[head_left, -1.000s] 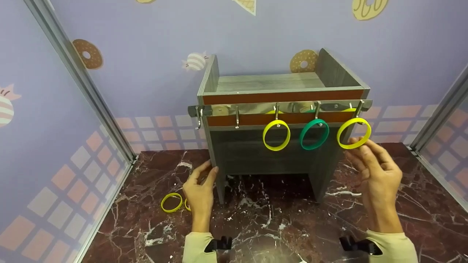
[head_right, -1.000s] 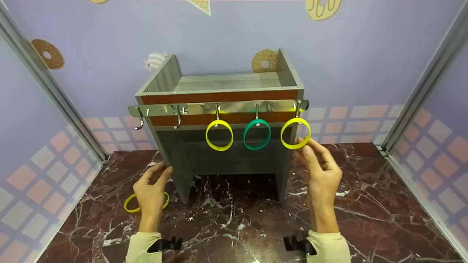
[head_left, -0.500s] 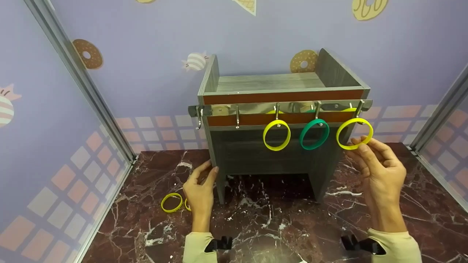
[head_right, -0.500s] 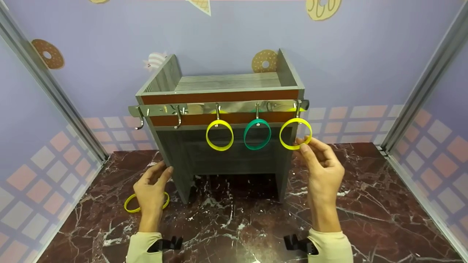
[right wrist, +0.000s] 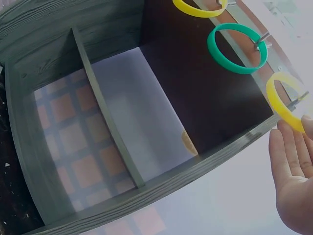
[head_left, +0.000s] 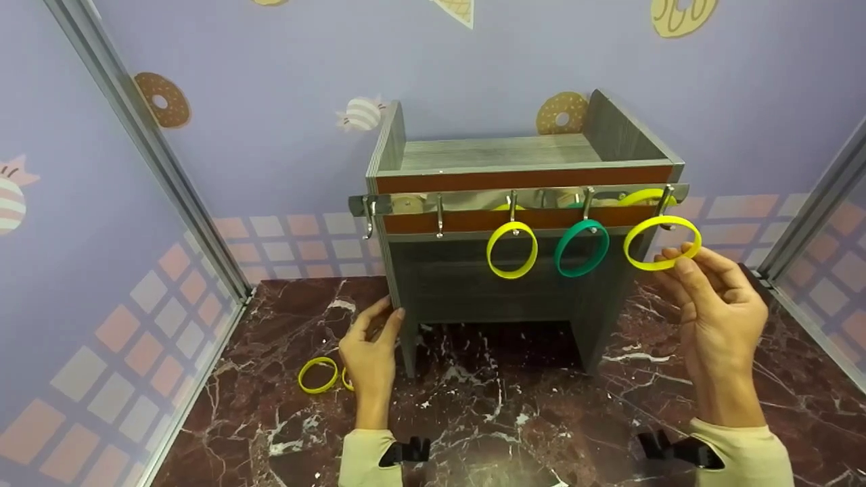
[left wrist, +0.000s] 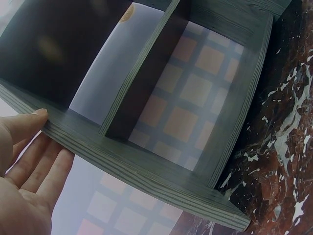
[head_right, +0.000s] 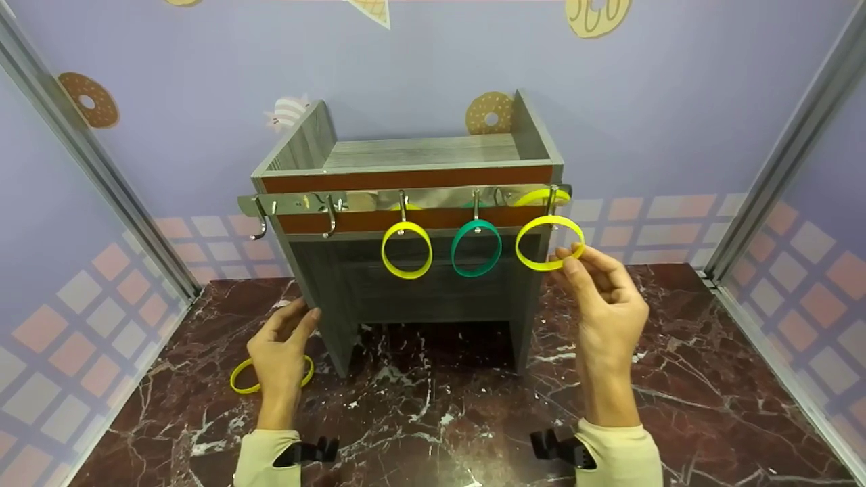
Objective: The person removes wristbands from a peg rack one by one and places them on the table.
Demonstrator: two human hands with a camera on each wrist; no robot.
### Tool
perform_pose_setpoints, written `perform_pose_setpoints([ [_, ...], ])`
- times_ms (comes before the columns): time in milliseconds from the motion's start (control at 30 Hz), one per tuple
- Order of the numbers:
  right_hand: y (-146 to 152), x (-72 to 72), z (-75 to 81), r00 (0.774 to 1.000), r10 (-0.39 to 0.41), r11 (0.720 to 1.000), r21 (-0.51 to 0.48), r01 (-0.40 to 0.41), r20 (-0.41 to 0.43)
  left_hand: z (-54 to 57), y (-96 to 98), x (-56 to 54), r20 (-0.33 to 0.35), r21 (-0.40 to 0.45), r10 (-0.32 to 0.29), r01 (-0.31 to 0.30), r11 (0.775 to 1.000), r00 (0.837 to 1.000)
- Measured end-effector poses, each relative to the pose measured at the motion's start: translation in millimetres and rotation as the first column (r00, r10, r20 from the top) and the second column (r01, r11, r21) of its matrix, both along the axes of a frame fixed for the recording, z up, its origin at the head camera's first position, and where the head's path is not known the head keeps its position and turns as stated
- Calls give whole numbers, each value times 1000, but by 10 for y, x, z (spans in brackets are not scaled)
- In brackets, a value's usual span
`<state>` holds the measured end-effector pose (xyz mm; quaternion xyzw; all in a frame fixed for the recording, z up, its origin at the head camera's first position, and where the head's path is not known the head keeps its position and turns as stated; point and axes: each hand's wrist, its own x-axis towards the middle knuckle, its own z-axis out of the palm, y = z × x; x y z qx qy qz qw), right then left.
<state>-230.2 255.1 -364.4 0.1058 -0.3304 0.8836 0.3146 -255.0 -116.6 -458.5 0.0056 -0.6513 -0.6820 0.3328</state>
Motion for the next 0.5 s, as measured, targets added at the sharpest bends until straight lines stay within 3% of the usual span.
perform_pose_setpoints([
  [500,91,93,120,997,32,998,-54,-36,-76,-17,-7,0,-29,-23,-6,5,1000,1000],
])
